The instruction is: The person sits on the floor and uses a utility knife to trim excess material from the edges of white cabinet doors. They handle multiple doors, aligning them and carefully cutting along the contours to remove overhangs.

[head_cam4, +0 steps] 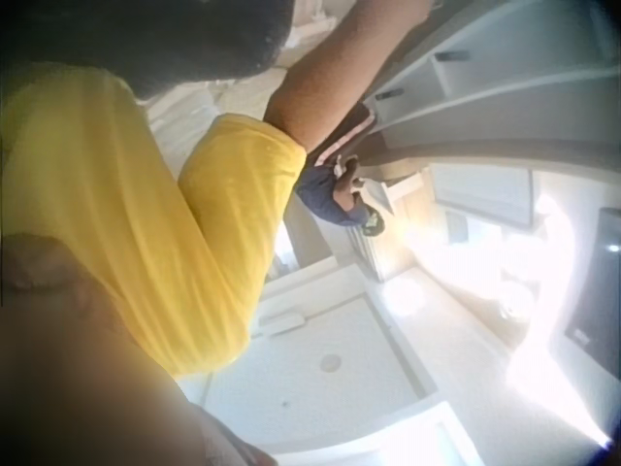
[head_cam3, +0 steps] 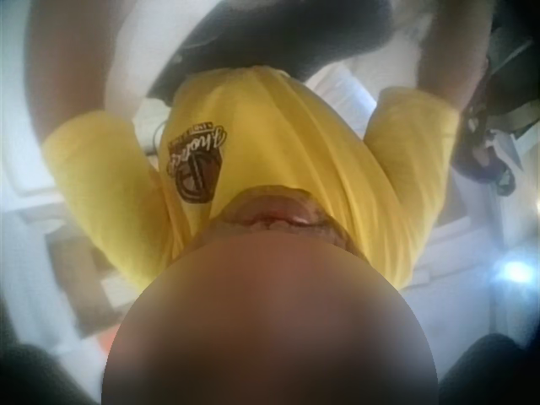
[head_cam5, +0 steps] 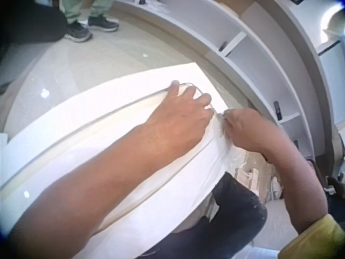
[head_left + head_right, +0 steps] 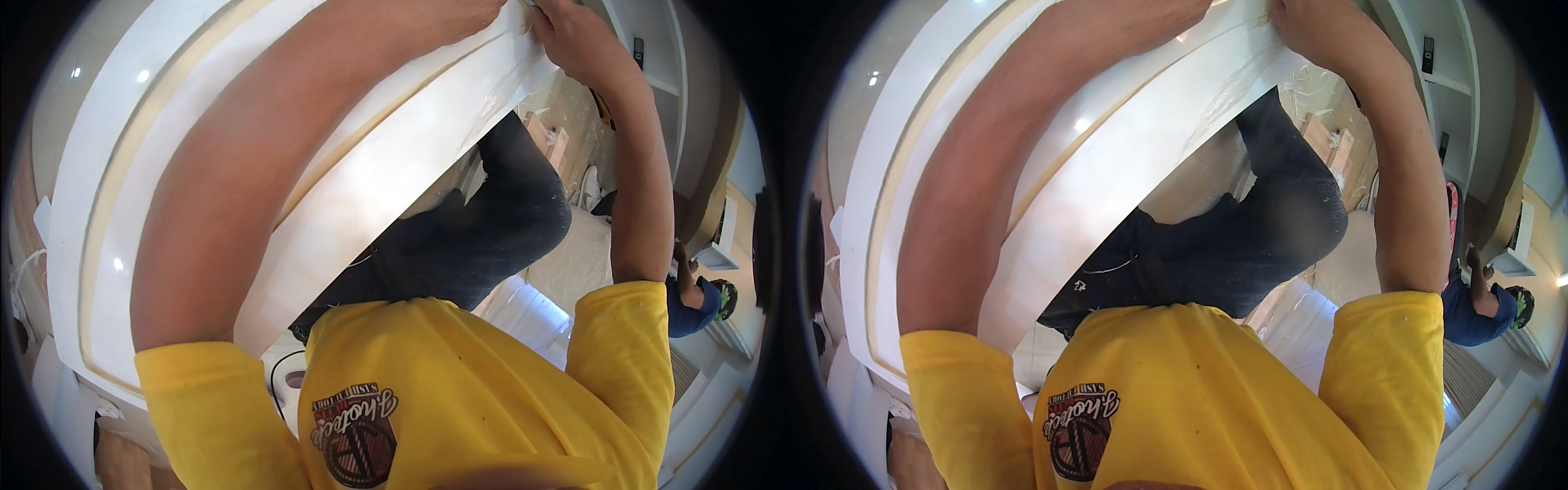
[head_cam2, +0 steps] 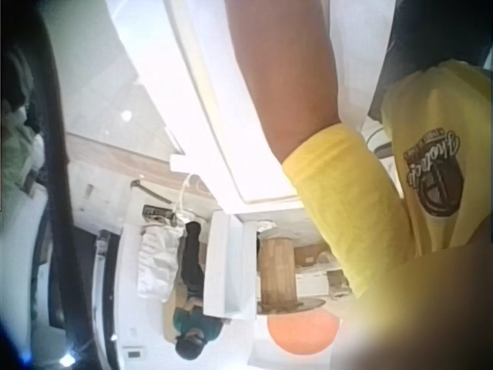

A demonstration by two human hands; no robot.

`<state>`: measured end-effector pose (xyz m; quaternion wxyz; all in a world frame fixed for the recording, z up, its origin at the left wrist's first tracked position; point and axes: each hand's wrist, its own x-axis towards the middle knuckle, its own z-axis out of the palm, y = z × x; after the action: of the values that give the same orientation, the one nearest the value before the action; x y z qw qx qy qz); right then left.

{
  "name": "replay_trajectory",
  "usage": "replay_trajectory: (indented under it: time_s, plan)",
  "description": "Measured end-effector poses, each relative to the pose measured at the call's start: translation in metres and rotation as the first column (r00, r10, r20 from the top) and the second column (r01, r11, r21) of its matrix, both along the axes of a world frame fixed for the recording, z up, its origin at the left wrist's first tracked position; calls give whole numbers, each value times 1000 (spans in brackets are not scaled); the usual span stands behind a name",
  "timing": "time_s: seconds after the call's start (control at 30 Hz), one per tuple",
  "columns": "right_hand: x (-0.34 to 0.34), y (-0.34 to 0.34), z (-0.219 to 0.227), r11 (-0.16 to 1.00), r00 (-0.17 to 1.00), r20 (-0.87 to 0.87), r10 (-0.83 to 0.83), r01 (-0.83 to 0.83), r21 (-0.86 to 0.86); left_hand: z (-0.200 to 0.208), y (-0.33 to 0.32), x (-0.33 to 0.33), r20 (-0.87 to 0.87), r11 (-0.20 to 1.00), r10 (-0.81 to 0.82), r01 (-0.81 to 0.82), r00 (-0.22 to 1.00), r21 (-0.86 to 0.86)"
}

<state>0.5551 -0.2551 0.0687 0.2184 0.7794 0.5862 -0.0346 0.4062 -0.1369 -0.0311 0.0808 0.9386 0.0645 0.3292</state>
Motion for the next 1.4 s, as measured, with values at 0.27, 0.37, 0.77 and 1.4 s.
replay_trajectory:
  time_s: [0.27,0.37,0.77,1.4]
  plan:
    - [-21,-12,21,969,989,-116,92,-62,240,10,1,0,-101,999,-36,32,994,-41]
    - [-26,-19,30,962,993,-109,36,-5,272,15,-1,-3,-93,996,-72,66,993,-65]
    - [-20,-14,20,985,991,-131,-29,51,167,6,-3,5,-101,998,-32,27,994,-48]
    - [-17,-15,15,971,990,-138,17,17,238,8,-3,8,-107,1000,4,-5,994,-11]
